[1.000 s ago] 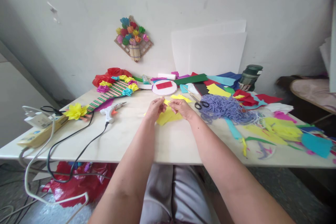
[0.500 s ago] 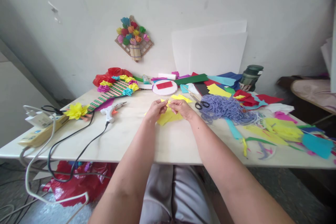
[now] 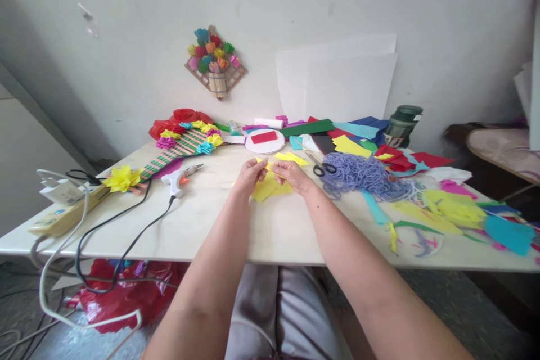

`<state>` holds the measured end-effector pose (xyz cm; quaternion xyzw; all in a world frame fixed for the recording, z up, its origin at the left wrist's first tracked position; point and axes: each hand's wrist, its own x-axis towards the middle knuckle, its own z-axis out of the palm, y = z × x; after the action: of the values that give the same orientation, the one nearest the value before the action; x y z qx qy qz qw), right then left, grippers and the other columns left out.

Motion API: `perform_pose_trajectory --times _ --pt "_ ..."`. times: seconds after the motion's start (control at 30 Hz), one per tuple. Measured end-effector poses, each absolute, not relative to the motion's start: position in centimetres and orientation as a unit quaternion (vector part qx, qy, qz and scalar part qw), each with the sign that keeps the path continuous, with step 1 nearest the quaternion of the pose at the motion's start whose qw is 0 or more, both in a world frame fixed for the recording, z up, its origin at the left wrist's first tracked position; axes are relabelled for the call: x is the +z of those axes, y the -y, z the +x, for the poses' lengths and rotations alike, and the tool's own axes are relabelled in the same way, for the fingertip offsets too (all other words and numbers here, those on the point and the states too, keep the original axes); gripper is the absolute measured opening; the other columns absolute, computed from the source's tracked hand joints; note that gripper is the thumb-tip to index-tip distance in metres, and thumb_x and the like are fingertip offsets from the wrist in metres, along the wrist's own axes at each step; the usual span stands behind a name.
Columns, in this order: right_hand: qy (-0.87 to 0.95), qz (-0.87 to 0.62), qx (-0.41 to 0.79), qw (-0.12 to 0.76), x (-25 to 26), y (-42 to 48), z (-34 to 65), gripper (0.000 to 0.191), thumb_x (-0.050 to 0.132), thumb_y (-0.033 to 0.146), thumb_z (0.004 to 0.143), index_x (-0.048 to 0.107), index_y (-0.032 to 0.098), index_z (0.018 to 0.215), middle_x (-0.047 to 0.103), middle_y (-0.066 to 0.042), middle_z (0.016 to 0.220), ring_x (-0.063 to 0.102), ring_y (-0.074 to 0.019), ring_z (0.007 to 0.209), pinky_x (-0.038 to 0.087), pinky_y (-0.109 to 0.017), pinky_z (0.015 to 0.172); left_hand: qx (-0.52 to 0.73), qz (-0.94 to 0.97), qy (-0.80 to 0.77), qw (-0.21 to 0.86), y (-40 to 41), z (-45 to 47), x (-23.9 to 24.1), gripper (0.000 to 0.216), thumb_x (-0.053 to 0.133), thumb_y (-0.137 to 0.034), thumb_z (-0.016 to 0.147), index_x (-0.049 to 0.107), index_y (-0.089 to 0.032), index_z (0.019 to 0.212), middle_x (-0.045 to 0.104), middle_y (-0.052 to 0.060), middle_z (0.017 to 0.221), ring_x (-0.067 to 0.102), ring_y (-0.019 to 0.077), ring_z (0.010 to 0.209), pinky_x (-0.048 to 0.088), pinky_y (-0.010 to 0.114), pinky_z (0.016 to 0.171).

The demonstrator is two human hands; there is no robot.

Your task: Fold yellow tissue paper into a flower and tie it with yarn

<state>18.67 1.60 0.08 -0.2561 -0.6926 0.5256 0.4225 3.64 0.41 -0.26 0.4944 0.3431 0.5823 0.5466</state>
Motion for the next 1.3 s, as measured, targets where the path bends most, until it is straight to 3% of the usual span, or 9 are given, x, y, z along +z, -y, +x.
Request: perform_pose_trajectory --times 0.17,0.37,0.67,1.3 --pt "0.667 -0.293 0.541 0.419 0.17 -1.58 18.62 0.027 0.06 0.04 0.068 0.054 0.014 0.065 0.046 0.006 0.044 0.037 -0.0048 0.039 0.029 -0.02 0.042 0.64 0.454 -0.343 0.516 -0.71 3.5 -0.28 0.031 0.068 -0.035 0.063 0.044 -0.015 0.06 0.042 -0.006 0.041 0.032 0.0024 0.034 0.02 0.017 0.035" --pt "0.651 -0.311 0.529 0.447 0.11 -1.62 18.56 0.03 0.061 0.042 0.066 0.052 0.014 0.06 0.046 0.006 0.043 0.037 -0.0046 0.038 0.029 -0.02 0.042 0.599 0.518 -0.377 0.481 -0.37 3.83 -0.16 0.036 0.064 -0.045 0.064 0.05 -0.013 0.056 0.049 -0.001 0.046 0.039 0.0042 0.036 0.024 0.02 0.037" --pt "0.641 -0.327 0.536 0.442 -0.15 -1.93 18.56 0.028 0.062 0.041 0.066 0.053 0.014 0.06 0.049 0.005 0.041 0.038 -0.0049 0.036 0.03 -0.019 0.04 0.636 0.488 -0.425 0.42 -0.64 3.61 -0.23 0.034 0.067 -0.04 0.062 0.048 -0.014 0.051 0.048 -0.002 0.044 0.037 0.0041 0.036 0.025 0.021 0.039" --pt "0.651 -0.324 0.518 0.451 -0.28 -1.98 18.58 0.027 0.059 0.039 0.068 0.051 0.015 0.058 0.052 0.003 0.042 0.041 -0.0059 0.037 0.031 -0.019 0.04 0.623 0.508 -0.406 0.435 -0.64 3.77 -0.33 0.035 0.065 -0.043 0.064 0.051 -0.013 0.052 0.049 -0.001 0.046 0.039 0.0048 0.038 0.027 0.02 0.041"
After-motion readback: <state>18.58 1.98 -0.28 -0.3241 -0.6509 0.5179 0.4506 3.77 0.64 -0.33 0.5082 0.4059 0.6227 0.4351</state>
